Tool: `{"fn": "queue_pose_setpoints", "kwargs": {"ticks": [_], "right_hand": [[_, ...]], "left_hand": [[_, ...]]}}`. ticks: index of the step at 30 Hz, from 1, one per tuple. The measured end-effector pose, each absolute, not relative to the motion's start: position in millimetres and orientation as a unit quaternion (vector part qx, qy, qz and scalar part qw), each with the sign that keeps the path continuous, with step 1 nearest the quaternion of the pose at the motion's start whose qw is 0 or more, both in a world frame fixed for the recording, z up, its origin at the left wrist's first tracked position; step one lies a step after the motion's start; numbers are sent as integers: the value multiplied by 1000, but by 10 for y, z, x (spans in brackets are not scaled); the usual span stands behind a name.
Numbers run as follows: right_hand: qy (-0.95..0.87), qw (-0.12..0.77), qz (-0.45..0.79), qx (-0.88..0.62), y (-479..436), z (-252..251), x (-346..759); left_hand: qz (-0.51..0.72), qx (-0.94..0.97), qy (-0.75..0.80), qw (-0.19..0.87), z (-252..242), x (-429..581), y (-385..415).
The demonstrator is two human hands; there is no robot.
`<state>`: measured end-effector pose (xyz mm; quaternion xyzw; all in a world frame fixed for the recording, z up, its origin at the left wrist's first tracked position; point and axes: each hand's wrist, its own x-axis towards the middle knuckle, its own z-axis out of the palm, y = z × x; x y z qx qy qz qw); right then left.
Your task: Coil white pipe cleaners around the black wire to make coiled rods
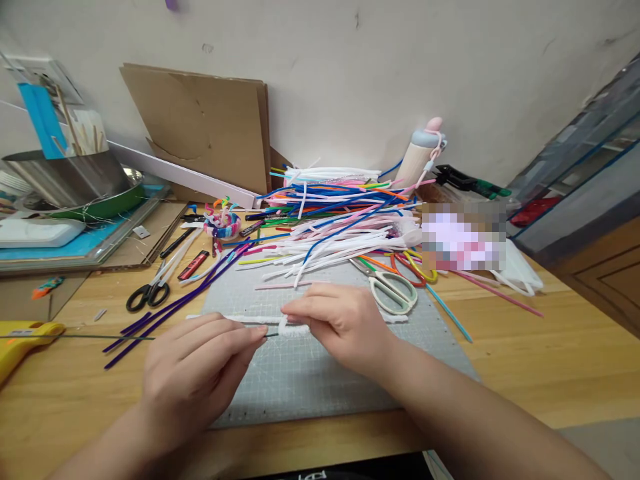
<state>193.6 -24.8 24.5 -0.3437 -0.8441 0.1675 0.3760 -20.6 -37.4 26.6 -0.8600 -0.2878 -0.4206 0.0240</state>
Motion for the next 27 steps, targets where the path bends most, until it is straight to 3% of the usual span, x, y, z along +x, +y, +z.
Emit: {"fn": "queue_pose_setpoints", "kwargs": {"ticks": [8, 12, 17, 23, 27], "right_hand": [[-892, 315, 24, -324, -420, 158, 1787], [-880, 345, -10, -326, -449, 197, 1809], [-834, 408, 120, -351, -335, 231, 1893], [-793, 381, 317, -354, -203, 168, 1874], [-838, 337, 238, -357, -273, 110, 1820]], "left_hand": [[-422, -829, -365, 46, 234, -217, -327], [-361, -858, -360, 63, 211, -198, -309], [-345, -888, -302, 29, 212, -178, -330], [-402, -865, -298, -36, 241, -188, -358], [-422, -842, -335, -11, 242, -206, -335]]}}
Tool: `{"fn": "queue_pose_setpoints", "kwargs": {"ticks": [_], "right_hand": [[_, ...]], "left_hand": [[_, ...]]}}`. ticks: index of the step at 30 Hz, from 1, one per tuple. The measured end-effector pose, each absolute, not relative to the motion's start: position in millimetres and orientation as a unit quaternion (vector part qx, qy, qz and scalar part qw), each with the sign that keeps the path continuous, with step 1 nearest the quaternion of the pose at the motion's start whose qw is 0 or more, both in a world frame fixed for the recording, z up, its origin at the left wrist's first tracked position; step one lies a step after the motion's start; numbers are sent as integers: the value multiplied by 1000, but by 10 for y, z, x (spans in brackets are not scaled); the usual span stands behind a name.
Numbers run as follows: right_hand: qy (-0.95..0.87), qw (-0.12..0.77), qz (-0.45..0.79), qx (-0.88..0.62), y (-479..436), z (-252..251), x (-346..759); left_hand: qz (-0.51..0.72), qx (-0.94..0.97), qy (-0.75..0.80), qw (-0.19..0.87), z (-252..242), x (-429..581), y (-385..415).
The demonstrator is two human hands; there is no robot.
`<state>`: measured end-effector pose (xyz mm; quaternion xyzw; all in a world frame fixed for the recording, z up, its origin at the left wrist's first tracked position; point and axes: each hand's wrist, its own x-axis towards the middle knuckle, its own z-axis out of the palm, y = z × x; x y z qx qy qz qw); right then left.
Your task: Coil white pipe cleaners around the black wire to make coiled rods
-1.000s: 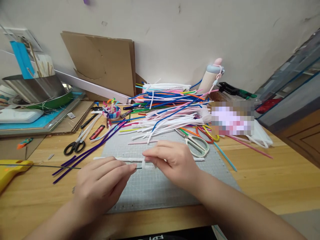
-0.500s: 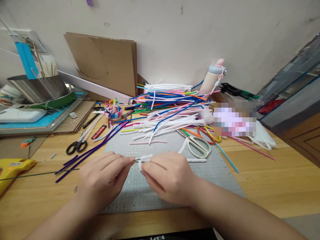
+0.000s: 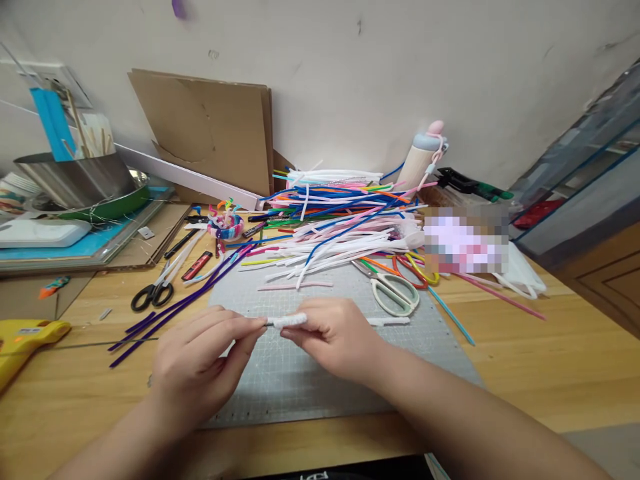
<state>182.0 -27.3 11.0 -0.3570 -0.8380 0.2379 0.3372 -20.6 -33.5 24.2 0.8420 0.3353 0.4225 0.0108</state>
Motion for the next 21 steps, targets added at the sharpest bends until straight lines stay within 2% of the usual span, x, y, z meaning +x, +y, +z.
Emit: {"fn": "queue_pose_setpoints", "kwargs": {"ticks": [4, 7, 11, 15, 17, 19, 21], "right_hand": [[-884, 322, 52, -336, -395, 94, 1802], [-877, 356, 14, -322, -425, 124, 1830], [-833, 404, 136, -353, -341, 195, 1886], [-775, 356, 360, -378, -202, 214, 1901], [-753, 339, 431, -365, -168, 189, 1883], [-753, 330, 438, -363, -181, 152, 1848], [-778, 321, 379, -386, -235, 116, 1804]], "left_hand": [[398, 836, 375, -45, 218, -218, -305], [361, 860, 353, -66, 201, -203, -305], [340, 889, 303, -38, 197, -173, -332], [356, 889, 287, 41, 220, -160, -346], [375, 877, 291, 66, 233, -161, -341], [392, 863, 308, 73, 240, -167, -332], [401, 849, 337, 67, 236, -178, -323]]}}
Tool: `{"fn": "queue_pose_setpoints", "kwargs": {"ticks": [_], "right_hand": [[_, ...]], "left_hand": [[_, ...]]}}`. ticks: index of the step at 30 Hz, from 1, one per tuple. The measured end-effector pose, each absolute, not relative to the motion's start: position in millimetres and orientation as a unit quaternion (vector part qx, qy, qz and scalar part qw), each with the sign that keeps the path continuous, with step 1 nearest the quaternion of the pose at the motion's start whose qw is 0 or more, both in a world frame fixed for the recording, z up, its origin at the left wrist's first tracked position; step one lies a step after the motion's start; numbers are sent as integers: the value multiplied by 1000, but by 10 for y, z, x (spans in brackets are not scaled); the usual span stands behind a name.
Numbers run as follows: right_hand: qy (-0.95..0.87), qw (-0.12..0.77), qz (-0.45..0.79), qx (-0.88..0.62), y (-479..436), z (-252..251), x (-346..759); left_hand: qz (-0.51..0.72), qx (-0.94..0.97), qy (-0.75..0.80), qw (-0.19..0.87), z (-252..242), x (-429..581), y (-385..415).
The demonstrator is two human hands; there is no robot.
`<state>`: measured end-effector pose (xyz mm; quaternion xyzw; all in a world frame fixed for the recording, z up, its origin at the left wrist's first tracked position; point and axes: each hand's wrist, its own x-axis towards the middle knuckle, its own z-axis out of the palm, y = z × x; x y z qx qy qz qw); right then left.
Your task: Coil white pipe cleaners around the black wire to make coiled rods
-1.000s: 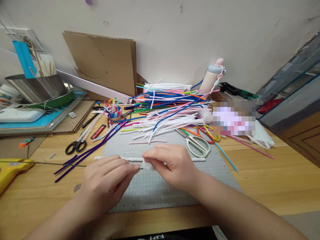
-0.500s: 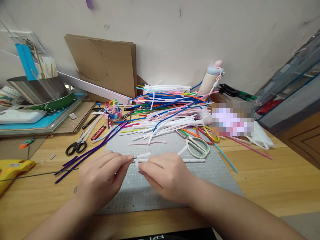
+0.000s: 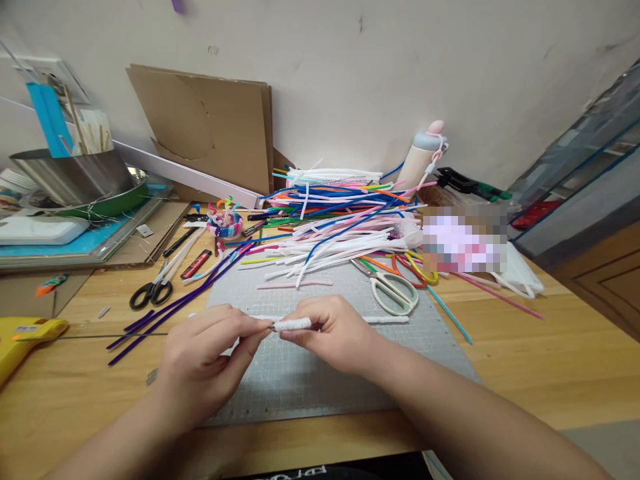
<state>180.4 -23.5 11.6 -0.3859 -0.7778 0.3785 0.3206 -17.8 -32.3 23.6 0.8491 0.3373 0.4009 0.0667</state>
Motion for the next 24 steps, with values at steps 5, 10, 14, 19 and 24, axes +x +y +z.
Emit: {"fn": "queue_pose_setpoints", "kwargs": {"ticks": [5, 10, 14, 19, 24], "right_hand": [[-870, 290, 152, -369, -410, 78, 1748], [-873, 342, 50, -345, -427, 148, 1819], [-826, 378, 185, -374, -321, 211, 1873], [-777, 357, 346, -386, -217, 161, 1852], [-842, 320, 217, -375, -313, 64, 1777]], "left_hand": [[373, 836, 401, 29, 205, -195, -293], [334, 872, 358, -31, 185, -183, -296], [313, 901, 300, 1, 191, -176, -341], [367, 877, 302, 75, 235, -171, -344], [405, 834, 369, 68, 215, -183, -307]]}}
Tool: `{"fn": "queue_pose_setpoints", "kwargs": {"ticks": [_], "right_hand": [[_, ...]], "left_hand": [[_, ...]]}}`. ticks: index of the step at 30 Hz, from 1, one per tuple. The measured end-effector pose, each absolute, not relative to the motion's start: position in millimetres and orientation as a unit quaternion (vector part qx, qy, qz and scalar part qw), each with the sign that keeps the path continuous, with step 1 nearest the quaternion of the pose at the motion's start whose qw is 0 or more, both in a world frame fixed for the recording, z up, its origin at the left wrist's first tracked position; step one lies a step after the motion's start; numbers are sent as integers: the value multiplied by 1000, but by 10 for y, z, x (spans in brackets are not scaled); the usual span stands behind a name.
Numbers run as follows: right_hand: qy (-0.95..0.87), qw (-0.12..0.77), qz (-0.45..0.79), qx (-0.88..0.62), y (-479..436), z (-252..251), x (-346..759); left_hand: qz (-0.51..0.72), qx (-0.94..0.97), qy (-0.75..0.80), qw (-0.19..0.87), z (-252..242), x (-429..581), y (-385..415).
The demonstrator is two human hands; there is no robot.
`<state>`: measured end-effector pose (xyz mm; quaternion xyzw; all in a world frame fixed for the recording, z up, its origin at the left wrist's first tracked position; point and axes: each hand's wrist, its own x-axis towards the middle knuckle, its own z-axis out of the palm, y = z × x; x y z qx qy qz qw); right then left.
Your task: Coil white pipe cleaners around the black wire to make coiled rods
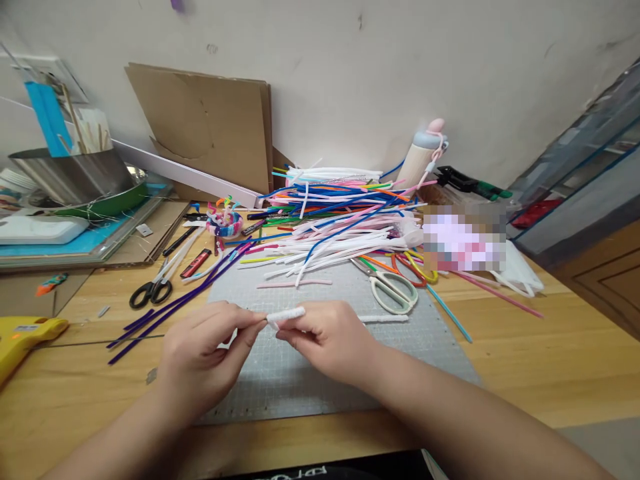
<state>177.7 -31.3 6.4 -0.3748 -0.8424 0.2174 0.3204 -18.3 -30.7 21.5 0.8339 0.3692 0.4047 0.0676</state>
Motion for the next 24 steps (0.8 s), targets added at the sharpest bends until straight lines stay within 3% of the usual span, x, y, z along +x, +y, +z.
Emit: {"fn": "queue_pose_setpoints", "kwargs": {"ticks": [4, 7, 11, 16, 24], "right_hand": [[-892, 300, 63, -332, -433, 73, 1761], [-888, 331, 18, -318, -452, 125, 1795], [-844, 379, 128, -358, -353, 190, 1849], [-794, 354, 310, -384, -253, 172, 1839], [-835, 355, 217, -359, -343, 85, 1774]], "left_hand": [[372, 839, 398, 8, 182, -187, -286], [320, 875, 362, -36, 175, -176, -288], [295, 914, 277, -14, 190, -168, -323], [377, 880, 286, 52, 229, -181, -348], [411, 830, 368, 82, 229, -185, -320]]}}
